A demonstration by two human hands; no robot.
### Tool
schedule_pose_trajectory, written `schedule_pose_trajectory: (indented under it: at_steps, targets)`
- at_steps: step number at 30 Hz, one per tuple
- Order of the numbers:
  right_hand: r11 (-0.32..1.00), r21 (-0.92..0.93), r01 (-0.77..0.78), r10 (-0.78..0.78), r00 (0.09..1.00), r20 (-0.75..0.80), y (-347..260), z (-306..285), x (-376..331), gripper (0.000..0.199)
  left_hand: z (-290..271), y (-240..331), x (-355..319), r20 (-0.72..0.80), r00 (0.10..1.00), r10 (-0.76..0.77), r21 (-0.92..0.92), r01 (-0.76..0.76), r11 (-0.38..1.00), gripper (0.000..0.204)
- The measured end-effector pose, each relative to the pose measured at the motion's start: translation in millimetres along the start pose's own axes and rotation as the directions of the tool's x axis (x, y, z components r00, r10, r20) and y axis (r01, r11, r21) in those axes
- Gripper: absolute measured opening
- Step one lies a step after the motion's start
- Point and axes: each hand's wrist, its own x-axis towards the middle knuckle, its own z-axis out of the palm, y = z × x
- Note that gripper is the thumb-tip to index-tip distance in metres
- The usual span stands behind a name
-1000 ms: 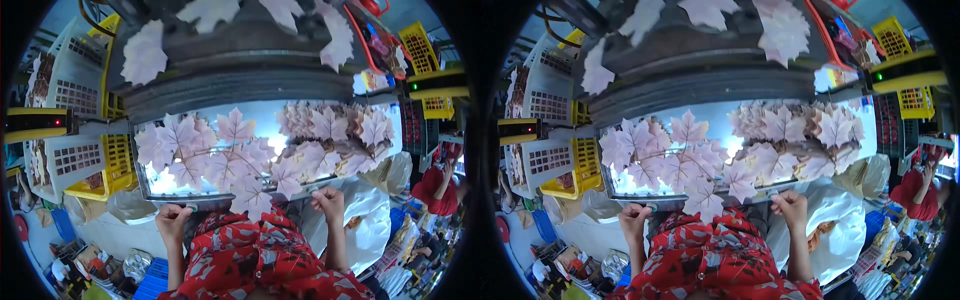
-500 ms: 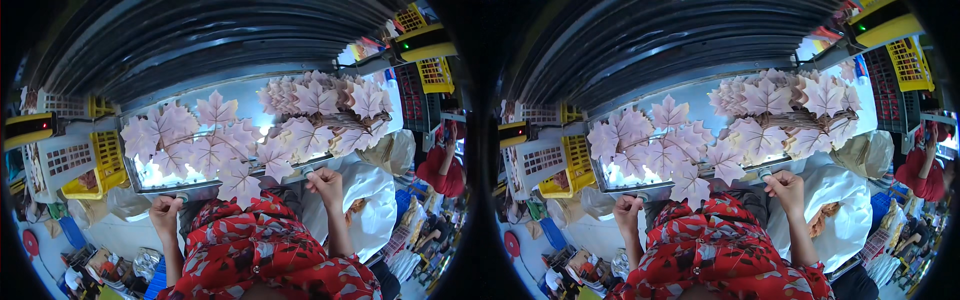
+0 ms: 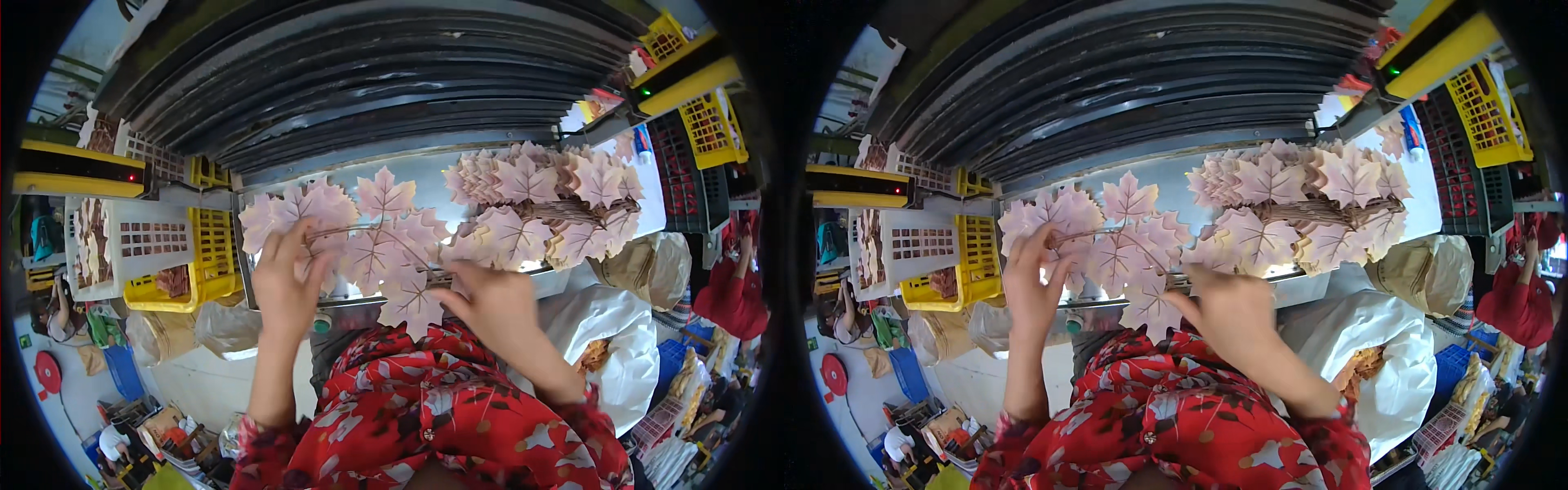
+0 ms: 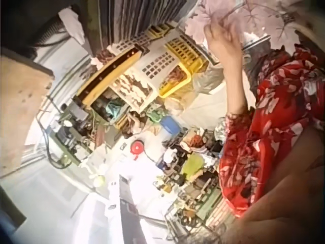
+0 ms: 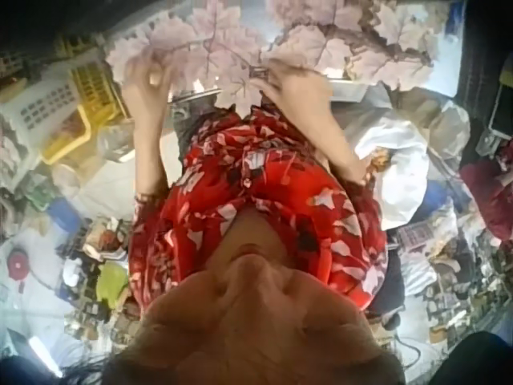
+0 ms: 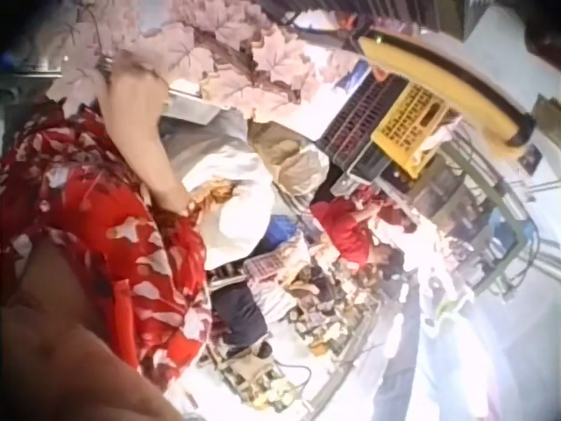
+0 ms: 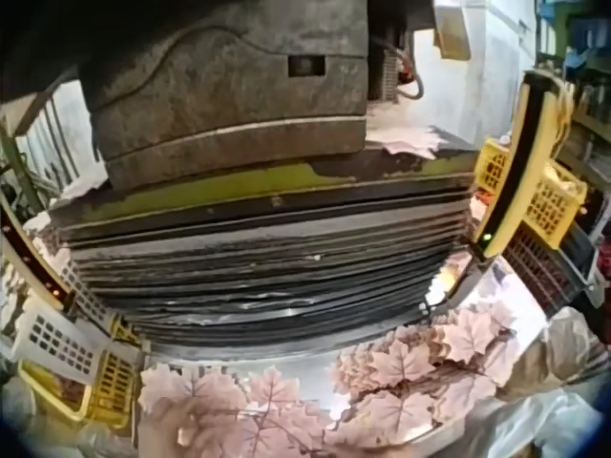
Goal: Arranging and sorting decorative pink artificial leaves on a metallic processing surface.
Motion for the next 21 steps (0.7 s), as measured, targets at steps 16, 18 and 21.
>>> schedule_pose_trajectory:
  at_steps: [16,18,21]
  targets:
    - [0.987,-0.140,-0.084,-0.021,0.786,-0.618,63.9,-150.6,-33.7,0.026,0.3,145.6,35.4,0.118,0.833,0.541,-0.432,-0.448,0.783,0.021]
    - [0.985,-0.126,-0.115,0.019,0.809,-0.587,95.1,-163.8,-27.9,0.025,56.0,156.8,38.4,0.054,0.815,0.577,-0.484,-0.484,0.729,0.020]
    - [0.986,0.056,-0.158,0.167,0.901,-0.401,154.3,-150.3,-8.5,0.024,112.8,157.9,43.3,0.085,0.815,0.574,-0.481,-0.471,0.739,0.017]
